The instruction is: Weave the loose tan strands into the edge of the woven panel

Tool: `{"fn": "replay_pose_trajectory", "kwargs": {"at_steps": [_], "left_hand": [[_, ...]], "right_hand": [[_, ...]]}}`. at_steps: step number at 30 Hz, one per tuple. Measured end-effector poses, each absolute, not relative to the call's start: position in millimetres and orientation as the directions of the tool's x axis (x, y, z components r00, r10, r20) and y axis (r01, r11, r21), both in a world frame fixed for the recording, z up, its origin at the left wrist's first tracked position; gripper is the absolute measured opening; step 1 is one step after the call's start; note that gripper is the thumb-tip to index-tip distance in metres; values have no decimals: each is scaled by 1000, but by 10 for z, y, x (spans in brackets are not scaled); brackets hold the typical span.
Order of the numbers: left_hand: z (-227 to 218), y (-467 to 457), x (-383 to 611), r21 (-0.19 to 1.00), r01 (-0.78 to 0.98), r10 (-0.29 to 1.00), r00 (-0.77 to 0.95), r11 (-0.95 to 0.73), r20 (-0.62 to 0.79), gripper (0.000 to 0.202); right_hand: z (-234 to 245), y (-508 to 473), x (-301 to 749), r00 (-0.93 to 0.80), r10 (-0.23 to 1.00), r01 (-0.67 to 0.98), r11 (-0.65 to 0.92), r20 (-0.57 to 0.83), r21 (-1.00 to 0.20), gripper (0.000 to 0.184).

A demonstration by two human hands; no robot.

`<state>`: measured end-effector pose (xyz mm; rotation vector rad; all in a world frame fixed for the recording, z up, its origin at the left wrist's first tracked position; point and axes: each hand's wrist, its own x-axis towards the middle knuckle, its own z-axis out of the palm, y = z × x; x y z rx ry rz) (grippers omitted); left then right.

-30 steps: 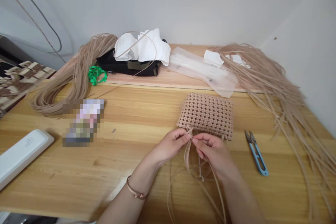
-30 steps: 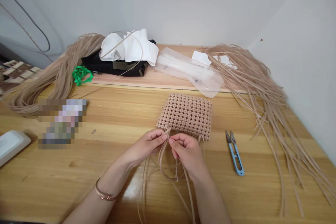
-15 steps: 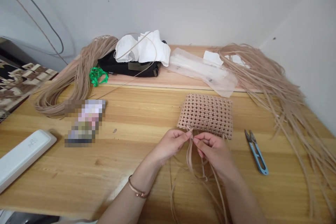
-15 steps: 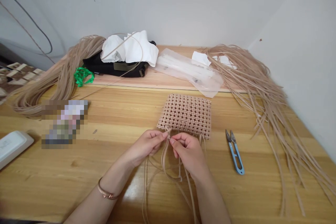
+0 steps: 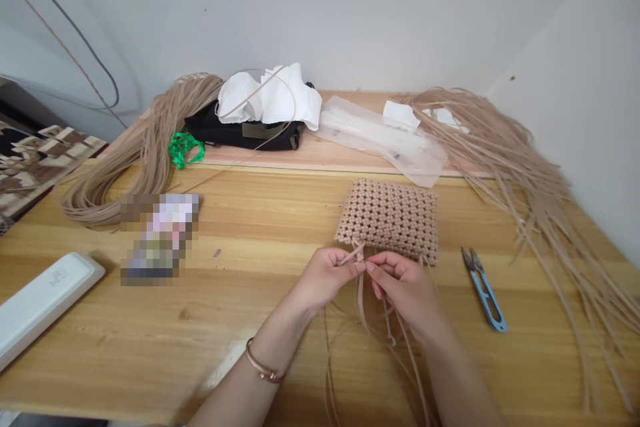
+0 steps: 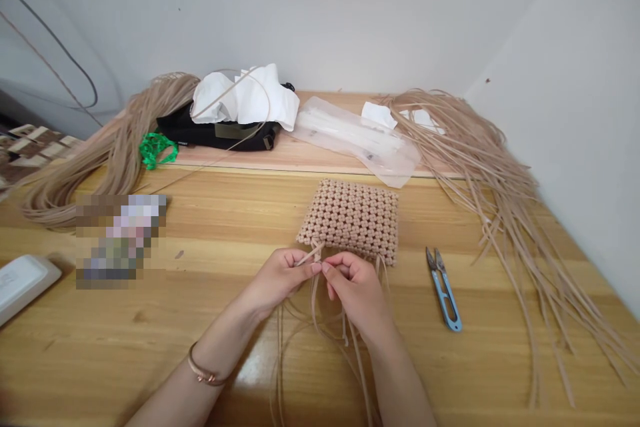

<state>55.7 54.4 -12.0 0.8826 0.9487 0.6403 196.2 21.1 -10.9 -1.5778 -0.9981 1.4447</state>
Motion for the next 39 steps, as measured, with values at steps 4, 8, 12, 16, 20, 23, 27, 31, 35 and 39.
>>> {"fn": "replay_pose_trajectory", "kwargs": {"at_steps": [4,8,12,16,20,23,27,31,35,39], "left_hand": [[-139,540,551,852,-91,784,450,516,-427,41],[-151,539,547,850,-98,783,456,517,-423,38],[-140,542,542,834,-140,780,464,533,-420,37],[-128,548,546,821,-182,782,468,541,-411,36],[-126,551,552,825,-196,791,463,530,-399,33],[-159,547,555,843,-181,804,452,506,-385,32],[-245,535,569,918,-74,855,398,390,-331,28],[-250,482,571,966,159,937,257,202,-238,21],[-152,401,548,934,357,976,211,-23,-56,19],[-101,360,522,827,530,961,271,-190,48,9]], "right_hand": [[-91,220,1962,36,905,35,-425,-424,-905,27],[-59,214,1946,45,898,10,-438,-437,-899,28],[-30,212,1947,56,891,-14,-450,-450,-893,28],[-11,217,1955,38,883,-59,-466,-469,-883,32],[7,209,1935,46,878,-127,-468,-477,-874,38],[-2,202,1920,57,878,-165,-462,-476,-872,38],[-55,206,1928,51,875,-220,-461,-482,-860,38],[-85,221,1950,26,853,-286,-493,-521,-822,37],[-87,225,1960,-15,837,-382,-510,-546,-771,35],[-124,220,1955,-70,833,-441,-519,-548,-732,28]]}}
